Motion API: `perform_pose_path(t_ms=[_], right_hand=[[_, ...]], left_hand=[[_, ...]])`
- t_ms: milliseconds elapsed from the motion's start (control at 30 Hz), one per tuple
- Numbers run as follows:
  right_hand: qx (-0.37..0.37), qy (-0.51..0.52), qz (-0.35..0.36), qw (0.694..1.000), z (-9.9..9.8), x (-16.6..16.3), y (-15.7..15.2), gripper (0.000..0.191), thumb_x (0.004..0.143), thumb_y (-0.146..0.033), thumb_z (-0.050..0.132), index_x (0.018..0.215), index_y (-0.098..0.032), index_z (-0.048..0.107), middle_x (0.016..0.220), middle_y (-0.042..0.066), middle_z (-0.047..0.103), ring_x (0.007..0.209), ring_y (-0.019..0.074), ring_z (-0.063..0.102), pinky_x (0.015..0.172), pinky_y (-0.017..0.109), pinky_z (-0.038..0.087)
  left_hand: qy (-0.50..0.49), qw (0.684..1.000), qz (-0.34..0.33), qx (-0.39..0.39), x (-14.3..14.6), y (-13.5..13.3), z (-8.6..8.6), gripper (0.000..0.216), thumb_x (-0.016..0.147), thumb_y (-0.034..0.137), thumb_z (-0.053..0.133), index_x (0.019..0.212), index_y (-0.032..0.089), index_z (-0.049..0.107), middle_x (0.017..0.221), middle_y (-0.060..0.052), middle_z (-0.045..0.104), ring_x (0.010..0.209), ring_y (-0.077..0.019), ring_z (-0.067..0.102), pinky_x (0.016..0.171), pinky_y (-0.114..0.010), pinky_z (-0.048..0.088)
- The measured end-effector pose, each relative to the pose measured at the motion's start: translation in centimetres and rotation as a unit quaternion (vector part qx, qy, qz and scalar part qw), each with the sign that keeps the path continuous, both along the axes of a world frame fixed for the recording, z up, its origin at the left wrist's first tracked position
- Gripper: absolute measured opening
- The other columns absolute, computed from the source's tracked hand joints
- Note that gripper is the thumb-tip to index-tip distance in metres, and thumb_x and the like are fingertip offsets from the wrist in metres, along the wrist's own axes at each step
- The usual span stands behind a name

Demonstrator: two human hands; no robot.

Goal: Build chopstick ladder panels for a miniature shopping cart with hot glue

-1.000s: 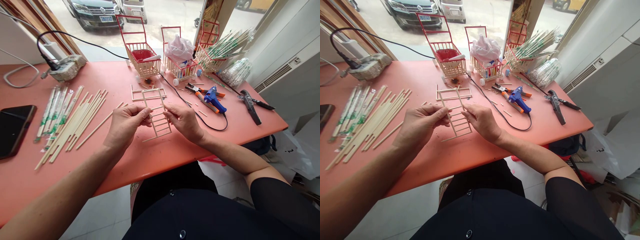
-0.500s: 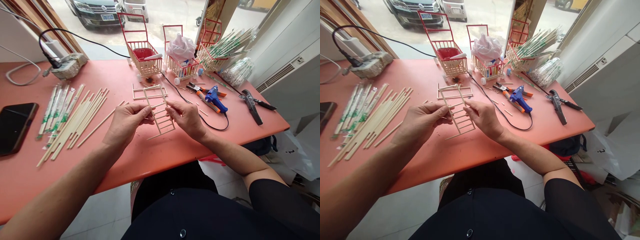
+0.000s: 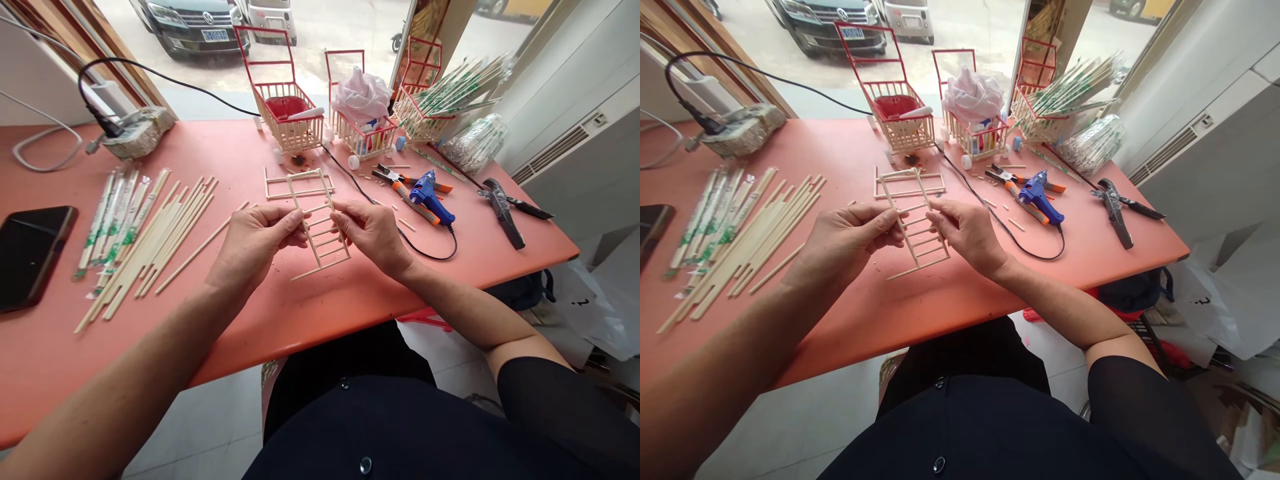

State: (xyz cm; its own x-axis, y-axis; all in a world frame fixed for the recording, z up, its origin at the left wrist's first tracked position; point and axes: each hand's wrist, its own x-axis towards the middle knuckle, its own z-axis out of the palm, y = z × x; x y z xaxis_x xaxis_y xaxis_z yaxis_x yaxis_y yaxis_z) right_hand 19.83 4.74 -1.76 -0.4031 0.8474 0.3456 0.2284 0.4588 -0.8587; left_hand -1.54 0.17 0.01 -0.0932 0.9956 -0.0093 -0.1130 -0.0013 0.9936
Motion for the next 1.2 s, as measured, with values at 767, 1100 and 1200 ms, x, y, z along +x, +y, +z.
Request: perform_pose_path(t_ms=[767, 1100, 1200], right_hand=[[0.023, -0.051, -0.011, 0.998, 0.4, 0.9, 0.2, 0.029, 0.113, -0.035, 0.062, 0.109, -0.017, 0.084, 0.083, 0.001, 0.081, 0.066, 0.0114, 0.073, 0.071, 0.023, 0.055], [0.006, -0.04, -0.011, 0.999, 0.0, 0.6, 0.0, 0.026, 0.109, -0.029, 0.068, 0.123, -0.016, 0.085, 0.085, 0.001, 0.083, 0.069, 0.0129, 0.076, 0.073, 0.024, 0.057], [0.001, -0.043, -0.005, 0.999, 0.1, 0.5, -0.2, 0.023, 0.109, -0.028, 0.068, 0.119, -0.017, 0.085, 0.085, 0.0, 0.083, 0.069, 0.0129, 0.076, 0.074, 0.024, 0.058]], left_hand=[[0.017, 0.998, -0.03, -0.053, 0.1, -0.2, -0.2, 0.038, 0.067, 0.048, 0.104, 0.075, 0.016, 0.084, 0.073, -0.005, 0.075, 0.065, -0.0136, 0.067, 0.062, -0.024, 0.059], [0.045, 0.998, 0.012, -0.032, 0.3, -0.4, 0.0, 0.033, 0.077, 0.047, 0.095, 0.083, 0.017, 0.084, 0.08, -0.005, 0.076, 0.069, -0.014, 0.066, 0.06, -0.023, 0.054], [0.052, 0.998, 0.026, -0.023, 0.4, -0.4, 0.0, 0.027, 0.08, 0.043, 0.091, 0.084, 0.017, 0.085, 0.08, -0.005, 0.077, 0.068, -0.0129, 0.065, 0.061, -0.023, 0.054]])
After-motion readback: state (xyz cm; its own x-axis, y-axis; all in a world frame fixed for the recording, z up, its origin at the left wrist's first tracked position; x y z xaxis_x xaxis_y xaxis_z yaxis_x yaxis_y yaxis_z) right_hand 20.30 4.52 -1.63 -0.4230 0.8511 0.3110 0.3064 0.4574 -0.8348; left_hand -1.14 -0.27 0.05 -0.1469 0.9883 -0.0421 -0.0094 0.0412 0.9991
